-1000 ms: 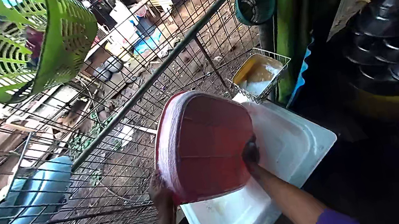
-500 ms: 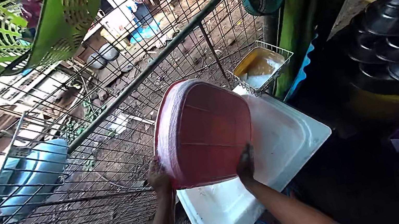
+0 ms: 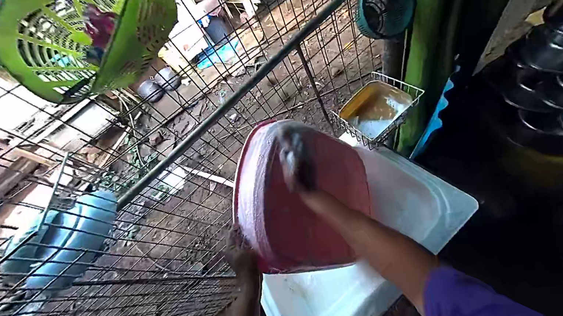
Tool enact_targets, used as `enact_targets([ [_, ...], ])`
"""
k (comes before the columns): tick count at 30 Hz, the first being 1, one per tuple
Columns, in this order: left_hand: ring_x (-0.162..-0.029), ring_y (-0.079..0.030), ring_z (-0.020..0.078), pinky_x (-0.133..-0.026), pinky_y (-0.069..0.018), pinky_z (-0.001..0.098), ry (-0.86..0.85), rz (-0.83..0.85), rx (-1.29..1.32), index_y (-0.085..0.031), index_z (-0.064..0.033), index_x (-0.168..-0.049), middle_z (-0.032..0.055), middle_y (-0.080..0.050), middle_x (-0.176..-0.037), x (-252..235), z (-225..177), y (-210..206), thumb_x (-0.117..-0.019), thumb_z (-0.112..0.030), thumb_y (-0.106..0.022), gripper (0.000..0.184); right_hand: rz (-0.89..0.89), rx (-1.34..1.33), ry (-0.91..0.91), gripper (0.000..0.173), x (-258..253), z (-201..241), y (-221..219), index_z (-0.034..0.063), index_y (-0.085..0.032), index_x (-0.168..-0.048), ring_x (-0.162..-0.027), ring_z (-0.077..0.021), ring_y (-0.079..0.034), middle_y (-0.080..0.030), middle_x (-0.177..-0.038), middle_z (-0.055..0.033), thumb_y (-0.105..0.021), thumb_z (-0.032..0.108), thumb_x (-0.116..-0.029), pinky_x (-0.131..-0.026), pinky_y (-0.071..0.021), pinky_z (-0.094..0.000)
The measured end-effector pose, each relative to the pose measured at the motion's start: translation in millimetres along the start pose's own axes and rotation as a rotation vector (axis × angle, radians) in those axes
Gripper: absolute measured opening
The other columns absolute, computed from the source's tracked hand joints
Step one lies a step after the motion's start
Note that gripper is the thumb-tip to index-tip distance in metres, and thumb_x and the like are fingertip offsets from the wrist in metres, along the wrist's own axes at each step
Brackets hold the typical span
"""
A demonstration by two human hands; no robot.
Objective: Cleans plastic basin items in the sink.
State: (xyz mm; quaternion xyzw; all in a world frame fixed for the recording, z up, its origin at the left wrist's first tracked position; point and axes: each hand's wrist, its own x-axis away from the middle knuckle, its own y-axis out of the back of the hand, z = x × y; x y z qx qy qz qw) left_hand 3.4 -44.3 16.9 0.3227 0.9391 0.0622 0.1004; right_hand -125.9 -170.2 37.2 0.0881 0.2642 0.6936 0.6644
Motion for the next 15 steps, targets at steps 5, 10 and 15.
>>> enact_targets([
  [5,-0.073,-0.062,-0.0022,-0.075,-0.0545,0.0192,-0.010,0.044,0.115,-0.061,0.0125,-0.101,0.0021,-0.065,-0.079,-7.1,10.5,0.8,-0.1015,-0.003,-0.048,0.020,-0.005,-0.036,0.820,0.035,119.2,-8.5,-42.2,0.0045,-0.076,-0.118,-0.125,-0.0342,-0.064,-0.070,-0.127,-0.0211,-0.064,0.025,-0.0923,-0.111,-0.0487,-0.0478],
  [10,-0.064,-0.057,-0.0068,-0.067,-0.0511,0.0139,-0.052,-0.025,0.150,-0.063,0.0107,-0.090,-0.0044,-0.059,-0.069,3.0,2.9,-7.0,-0.1050,-0.006,-0.048,0.027,0.059,0.027,0.384,0.037,-6.5,-5.6,23.3,-0.0081,-0.069,-0.121,-0.120,-0.0385,-0.065,-0.069,-0.122,-0.0274,-0.062,0.019,-0.0978,-0.107,-0.0473,-0.0482],
  [15,-0.061,-0.054,-0.0129,-0.062,-0.0489,0.0089,-0.119,-0.062,0.230,-0.062,0.0064,-0.085,-0.0127,-0.056,-0.064,23.2,11.5,6.0,-0.1014,0.000,-0.046,0.024,0.410,-0.051,-0.204,0.046,-127.9,-96.3,78.0,-0.0095,-0.053,-0.140,-0.133,-0.0428,-0.053,-0.055,-0.140,-0.0330,-0.042,0.024,-0.1116,-0.114,-0.0367,-0.0548],
])
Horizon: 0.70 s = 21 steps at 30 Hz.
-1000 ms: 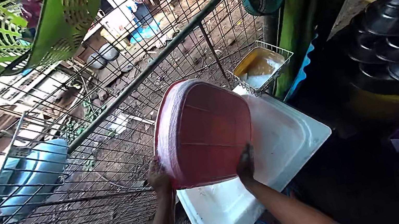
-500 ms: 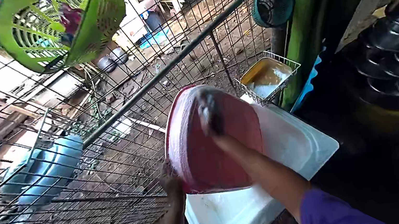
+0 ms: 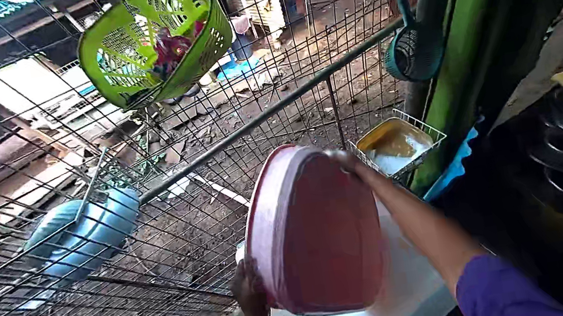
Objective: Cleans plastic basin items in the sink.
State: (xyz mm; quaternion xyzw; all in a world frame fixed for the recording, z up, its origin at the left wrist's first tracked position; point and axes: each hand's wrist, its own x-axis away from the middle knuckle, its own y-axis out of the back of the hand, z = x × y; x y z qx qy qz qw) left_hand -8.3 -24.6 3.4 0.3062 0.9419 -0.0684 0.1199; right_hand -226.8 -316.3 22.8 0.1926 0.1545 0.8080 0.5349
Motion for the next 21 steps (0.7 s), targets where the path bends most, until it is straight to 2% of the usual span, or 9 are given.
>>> enact_targets([
  [4,-0.066,-0.062,-0.0127,-0.067,-0.0539,0.0108,0.033,0.032,0.135,-0.067,-0.0102,-0.082,-0.0204,-0.067,-0.069,13.3,21.7,46.1,-0.1004,-0.002,-0.036,0.037,0.064,-0.179,-0.184,0.046,40.1,-75.7,28.6,-0.0058,-0.045,-0.148,-0.136,-0.0318,-0.051,-0.051,-0.148,-0.0268,-0.037,0.023,-0.1130,-0.115,-0.0379,-0.0455],
  [6,-0.065,-0.062,-0.0125,-0.065,-0.0533,0.0112,0.097,0.026,0.144,-0.064,-0.0190,-0.076,-0.0216,-0.067,-0.066,20.0,37.4,73.1,-0.1061,-0.020,-0.034,0.043,0.075,-0.304,-0.275,0.048,65.6,-110.5,38.3,-0.0040,-0.042,-0.150,-0.131,-0.0280,-0.053,-0.051,-0.146,-0.0241,-0.031,0.025,-0.1134,-0.111,-0.0427,-0.0443],
  [9,-0.073,-0.061,-0.0138,-0.073,-0.0533,0.0109,0.113,0.058,0.090,-0.058,-0.0111,-0.086,-0.0215,-0.064,-0.072,23.6,46.8,95.2,-0.1064,-0.040,-0.036,0.042,0.101,-0.558,-0.430,0.050,112.2,-143.8,33.0,0.0056,-0.048,-0.142,-0.102,-0.0158,-0.062,-0.063,-0.119,-0.0109,-0.023,0.039,-0.1126,-0.089,-0.0539,-0.0378],
  [12,-0.089,-0.065,-0.0107,-0.085,-0.0531,0.0131,0.005,0.142,0.010,-0.068,-0.0081,-0.098,-0.0167,-0.071,-0.091,-4.7,49.2,92.5,-0.0920,-0.073,-0.052,0.067,0.010,-0.721,-0.347,0.048,144.0,-149.5,28.3,0.0077,-0.057,-0.125,-0.082,-0.0097,-0.067,-0.069,-0.094,-0.0035,-0.023,0.039,-0.1115,-0.074,-0.0585,-0.0322],
  [14,-0.116,-0.061,0.0072,-0.104,-0.0480,0.0268,0.117,0.300,-0.081,-0.052,0.0134,-0.131,0.0131,-0.065,-0.126,-24.4,33.9,86.5,-0.1023,-0.060,-0.036,0.080,-0.100,-0.764,-0.179,0.039,155.8,-152.7,32.6,0.0021,-0.061,-0.105,-0.082,-0.0086,-0.068,-0.071,-0.088,-0.0025,-0.026,0.019,-0.1070,-0.076,-0.0585,-0.0298],
  [15,-0.125,-0.056,0.0121,-0.109,-0.0446,0.0303,0.228,0.358,-0.108,-0.042,0.0118,-0.145,0.0192,-0.057,-0.140,-30.4,17.9,77.5,-0.1091,-0.045,-0.023,0.069,-0.149,-0.758,-0.084,0.037,163.0,-152.1,36.0,0.0032,-0.061,-0.096,-0.085,-0.0081,-0.069,-0.072,-0.089,-0.0016,-0.026,0.011,-0.1023,-0.080,-0.0580,-0.0284],
  [16,-0.124,-0.056,0.0105,-0.106,-0.0462,0.0300,0.386,0.352,-0.085,-0.038,0.0035,-0.151,0.0152,-0.056,-0.142,-32.8,-2.0,64.8,-0.1126,-0.038,-0.016,0.060,-0.204,-0.748,0.003,0.033,169.3,-153.7,38.2,0.0057,-0.062,-0.089,-0.090,-0.0070,-0.070,-0.075,-0.092,-0.0002,-0.029,0.005,-0.0961,-0.083,-0.0578,-0.0265],
  [18,-0.106,-0.064,0.0038,-0.090,-0.0553,0.0260,0.587,0.368,0.022,-0.044,-0.0080,-0.146,0.0028,-0.065,-0.123,-36.1,-27.2,48.6,-0.1129,-0.038,-0.013,0.053,-0.327,-0.715,0.132,0.021,178.8,-156.1,37.3,0.0081,-0.063,-0.082,-0.100,-0.0063,-0.069,-0.076,-0.102,0.0000,-0.042,0.004,-0.0811,-0.089,-0.0566,-0.0247],
  [21,-0.080,-0.067,0.0073,-0.070,-0.0576,0.0261,0.773,0.443,0.036,-0.049,-0.0073,-0.134,0.0032,-0.068,-0.097,-42.6,-20.9,50.7,-0.1083,-0.017,-0.039,0.029,-0.428,-0.675,0.177,0.017,189.4,-156.9,29.0,0.0050,-0.063,-0.081,-0.107,-0.0057,-0.068,-0.076,-0.109,-0.0027,-0.051,0.005,-0.0689,-0.092,-0.0552,-0.0223],
])
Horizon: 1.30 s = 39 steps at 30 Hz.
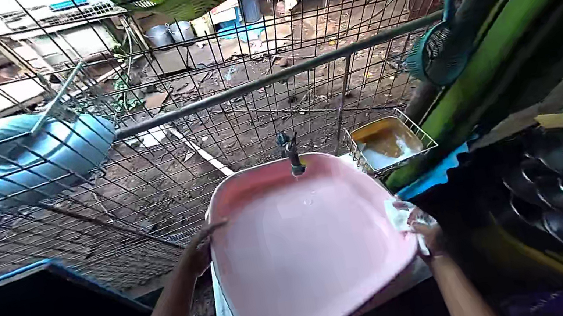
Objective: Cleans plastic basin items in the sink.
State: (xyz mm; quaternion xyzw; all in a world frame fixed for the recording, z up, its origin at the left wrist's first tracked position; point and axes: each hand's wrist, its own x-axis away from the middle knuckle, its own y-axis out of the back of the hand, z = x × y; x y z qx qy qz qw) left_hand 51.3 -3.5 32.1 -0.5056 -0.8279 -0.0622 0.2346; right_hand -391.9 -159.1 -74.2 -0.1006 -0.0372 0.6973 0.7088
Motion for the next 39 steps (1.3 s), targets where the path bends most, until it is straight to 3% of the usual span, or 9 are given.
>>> enact_targets([
  [3,-0.090,-0.064,0.0101,-0.076,-0.0556,0.0286,-0.036,-0.050,-0.030,-0.033,-0.0063,-0.152,0.0110,-0.061,-0.118,-38.8,34.1,14.5,-0.0961,0.000,-0.048,0.058,0.039,0.315,-0.072,0.012,6.1,-15.5,0.7,-0.0084,-0.058,-0.080,-0.108,-0.0144,-0.066,-0.071,-0.113,-0.0168,-0.052,-0.006,-0.0702,-0.093,-0.0529,-0.0287],
  [7,-0.097,-0.063,0.0082,-0.085,-0.0528,0.0247,-0.222,-0.277,-0.051,-0.046,0.0092,-0.141,0.0187,-0.063,-0.124,-76.4,82.4,13.9,-0.0946,0.012,-0.053,0.047,0.024,0.695,-0.123,0.024,4.5,-19.5,-34.6,-0.0159,-0.069,-0.110,-0.109,-0.0392,-0.068,-0.070,-0.113,-0.0312,-0.066,-0.009,-0.0875,-0.101,-0.0500,-0.0530],
  [13,-0.129,-0.057,0.0415,-0.111,-0.0407,0.0553,-0.106,-0.494,-0.516,-0.057,0.0073,-0.138,0.0310,-0.060,-0.135,-98.1,123.7,14.8,-0.0960,-0.003,-0.067,0.044,0.181,0.368,-0.374,0.030,-26.3,-9.8,-142.9,-0.0113,-0.062,-0.127,-0.100,-0.0251,-0.067,-0.068,-0.119,-0.0254,-0.054,-0.007,-0.0984,-0.091,-0.0547,-0.0392],
  [16,-0.139,-0.044,0.0489,-0.118,-0.0325,0.0564,-0.440,-0.586,-0.610,-0.055,0.0118,-0.137,0.0359,-0.049,-0.145,-83.9,124.2,-5.9,-0.0910,0.004,-0.063,0.047,0.246,0.253,-0.516,0.027,-50.8,-26.2,-202.4,-0.0070,-0.062,-0.127,-0.086,-0.0214,-0.065,-0.068,-0.109,-0.0204,-0.051,0.002,-0.1036,-0.078,-0.0553,-0.0383],
  [19,-0.133,-0.051,0.0490,-0.114,-0.0392,0.0555,-0.672,-0.516,-0.531,-0.062,0.0154,-0.125,0.0362,-0.056,-0.136,-81.0,124.9,-33.7,-0.0862,0.006,-0.060,0.040,0.256,0.184,-0.630,0.020,-76.7,-49.1,-246.9,-0.0060,-0.060,-0.117,-0.063,-0.0160,-0.057,-0.062,-0.083,-0.0114,-0.052,0.009,-0.1050,-0.059,-0.0515,-0.0333],
  [22,-0.124,-0.059,0.0402,-0.107,-0.0464,0.0505,-0.481,-0.282,-0.498,-0.065,0.0114,-0.122,0.0299,-0.063,-0.129,-76.8,122.2,-62.3,-0.0924,0.004,-0.059,0.031,0.336,0.060,-0.638,0.021,-90.6,-67.8,-265.3,-0.0038,-0.053,-0.120,-0.053,-0.0129,-0.053,-0.055,-0.073,-0.0071,-0.050,0.014,-0.1081,-0.051,-0.0501,-0.0296],
  [29,-0.103,-0.066,0.0261,-0.089,-0.0540,0.0408,-0.013,-0.102,-0.127,-0.059,0.0080,-0.130,0.0243,-0.065,-0.122,-112.6,134.9,-119.9,-0.1057,-0.004,-0.048,0.029,0.719,0.626,-0.277,0.037,-111.0,-50.9,-243.0,-0.0139,-0.058,-0.127,-0.112,-0.0292,-0.065,-0.066,-0.120,-0.0279,-0.066,0.007,-0.0973,-0.103,-0.0497,-0.0420],
  [35,-0.083,-0.063,0.0135,-0.078,-0.0535,0.0294,0.085,0.033,0.301,-0.054,0.0063,-0.132,0.0120,-0.064,-0.105,-163.0,110.9,-177.5,-0.1082,-0.004,-0.041,0.029,0.662,0.864,-0.131,0.037,-158.3,33.0,-159.1,-0.0117,-0.066,-0.115,-0.101,-0.0315,-0.068,-0.069,-0.108,-0.0256,-0.076,0.015,-0.0911,-0.096,-0.0532,-0.0474],
  [39,-0.064,-0.055,0.0061,-0.063,-0.0492,0.0220,0.013,-0.083,0.396,-0.058,0.0059,-0.119,0.0030,-0.060,-0.082,-195.4,90.6,-211.9,-0.1043,-0.002,-0.049,0.019,0.559,1.183,-0.031,0.044,-209.8,70.8,-96.6,-0.0080,-0.066,-0.125,-0.126,-0.0450,-0.058,-0.064,-0.128,-0.0320,-0.075,0.022,-0.0944,-0.111,-0.0403,-0.0607],
])
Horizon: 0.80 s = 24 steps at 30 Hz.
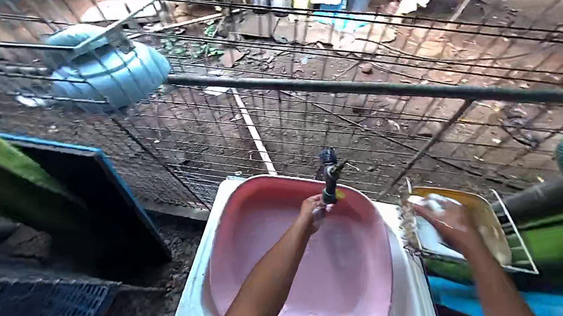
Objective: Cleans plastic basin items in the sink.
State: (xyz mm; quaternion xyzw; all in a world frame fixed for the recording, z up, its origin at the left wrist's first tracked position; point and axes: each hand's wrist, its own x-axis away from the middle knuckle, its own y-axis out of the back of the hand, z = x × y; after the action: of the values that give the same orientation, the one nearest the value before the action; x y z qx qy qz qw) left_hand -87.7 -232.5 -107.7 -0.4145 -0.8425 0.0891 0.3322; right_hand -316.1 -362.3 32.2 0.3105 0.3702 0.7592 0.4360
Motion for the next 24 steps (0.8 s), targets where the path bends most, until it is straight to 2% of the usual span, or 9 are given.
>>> enact_targets([
  [3,-0.054,-0.042,0.0060,-0.051,-0.0387,0.0221,-0.018,-0.097,-0.077,-0.059,0.0009,-0.102,-0.0002,-0.048,-0.072,-8.7,-7.8,-19.4,-0.1065,-0.012,-0.050,0.016,-0.089,0.119,0.062,0.050,-3.7,-24.2,9.5,-0.0076,-0.064,-0.130,-0.133,-0.0552,-0.049,-0.058,-0.134,-0.0369,-0.076,0.025,-0.0929,-0.113,-0.0307,-0.0702],
  [6,-0.063,-0.045,0.0099,-0.060,-0.0420,0.0279,-0.097,-0.160,-0.170,-0.062,0.0047,-0.095,0.0042,-0.051,-0.076,-7.7,-10.6,-29.2,-0.1038,-0.008,-0.053,0.018,-0.298,-0.116,0.298,0.047,7.0,8.9,-12.3,-0.0155,-0.064,-0.124,-0.125,-0.0533,-0.057,-0.061,-0.128,-0.0385,-0.073,0.019,-0.0931,-0.108,-0.0417,-0.0643],
  [8,-0.074,-0.052,0.0144,-0.072,-0.0467,0.0337,-0.111,-0.162,-0.238,-0.064,0.0079,-0.103,0.0101,-0.059,-0.086,-3.6,-13.9,-27.5,-0.1032,-0.008,-0.055,0.018,-0.302,-0.307,0.424,0.050,16.8,57.3,-32.0,-0.0169,-0.061,-0.128,-0.121,-0.0452,-0.062,-0.062,-0.130,-0.0360,-0.069,0.019,-0.0944,-0.103,-0.0494,-0.0530],
  [9,-0.075,-0.052,0.0143,-0.073,-0.0468,0.0336,-0.091,-0.155,-0.279,-0.064,0.0070,-0.107,0.0099,-0.059,-0.088,-3.3,-14.5,-25.2,-0.1036,-0.009,-0.055,0.019,-0.285,-0.381,0.490,0.052,20.1,81.3,-42.3,-0.0171,-0.060,-0.128,-0.117,-0.0406,-0.066,-0.063,-0.129,-0.0341,-0.069,0.020,-0.0938,-0.100,-0.0525,-0.0481],
  [11,-0.067,-0.050,0.0104,-0.064,-0.0451,0.0285,-0.038,-0.134,-0.342,-0.064,0.0027,-0.113,0.0053,-0.057,-0.084,-9.5,-8.9,-16.2,-0.1051,-0.015,-0.055,0.021,-0.244,-0.423,0.588,0.053,23.6,122.8,-60.1,-0.0156,-0.062,-0.127,-0.107,-0.0388,-0.071,-0.068,-0.122,-0.0314,-0.071,0.024,-0.0931,-0.094,-0.0566,-0.0500],
  [13,-0.065,-0.051,0.0103,-0.062,-0.0463,0.0281,0.002,-0.094,-0.363,-0.063,0.0018,-0.119,0.0055,-0.059,-0.084,-32.9,9.5,0.2,-0.1046,-0.017,-0.055,0.025,-0.252,-0.336,0.635,0.048,20.0,150.2,-75.7,-0.0085,-0.069,-0.124,-0.091,-0.0368,-0.074,-0.075,-0.104,-0.0244,-0.070,0.029,-0.0939,-0.084,-0.0586,-0.0542],
  [15,-0.066,-0.050,0.0110,-0.064,-0.0460,0.0287,0.034,-0.099,-0.357,-0.062,0.0025,-0.116,0.0058,-0.057,-0.085,-29.4,6.8,4.3,-0.1043,-0.014,-0.055,0.022,-0.303,-0.258,0.641,0.036,15.8,163.2,-84.5,-0.0026,-0.076,-0.115,-0.083,-0.0369,-0.075,-0.076,-0.093,-0.0204,-0.069,0.024,-0.0920,-0.079,-0.0581,-0.0561],
  [19,-0.067,-0.051,0.0098,-0.065,-0.0462,0.0264,0.054,-0.138,-0.294,-0.059,0.0041,-0.112,0.0057,-0.056,-0.085,3.3,-16.8,-2.3,-0.1029,-0.005,-0.055,0.014,-0.301,-0.239,0.588,0.023,18.7,169.2,-82.3,-0.0017,-0.078,-0.102,-0.078,-0.0354,-0.073,-0.075,-0.086,-0.0191,-0.067,0.015,-0.0896,-0.074,-0.0569,-0.0543],
  [24,-0.068,-0.055,0.0111,-0.065,-0.0489,0.0284,0.030,-0.090,-0.268,-0.061,0.0035,-0.116,0.0076,-0.061,-0.087,-48.0,26.0,5.9,-0.0987,-0.007,-0.063,0.020,-0.258,-0.205,0.540,0.021,21.5,174.8,-75.4,-0.0010,-0.077,-0.095,-0.075,-0.0337,-0.070,-0.073,-0.082,-0.0179,-0.062,0.013,-0.0885,-0.071,-0.0535,-0.0541],
])
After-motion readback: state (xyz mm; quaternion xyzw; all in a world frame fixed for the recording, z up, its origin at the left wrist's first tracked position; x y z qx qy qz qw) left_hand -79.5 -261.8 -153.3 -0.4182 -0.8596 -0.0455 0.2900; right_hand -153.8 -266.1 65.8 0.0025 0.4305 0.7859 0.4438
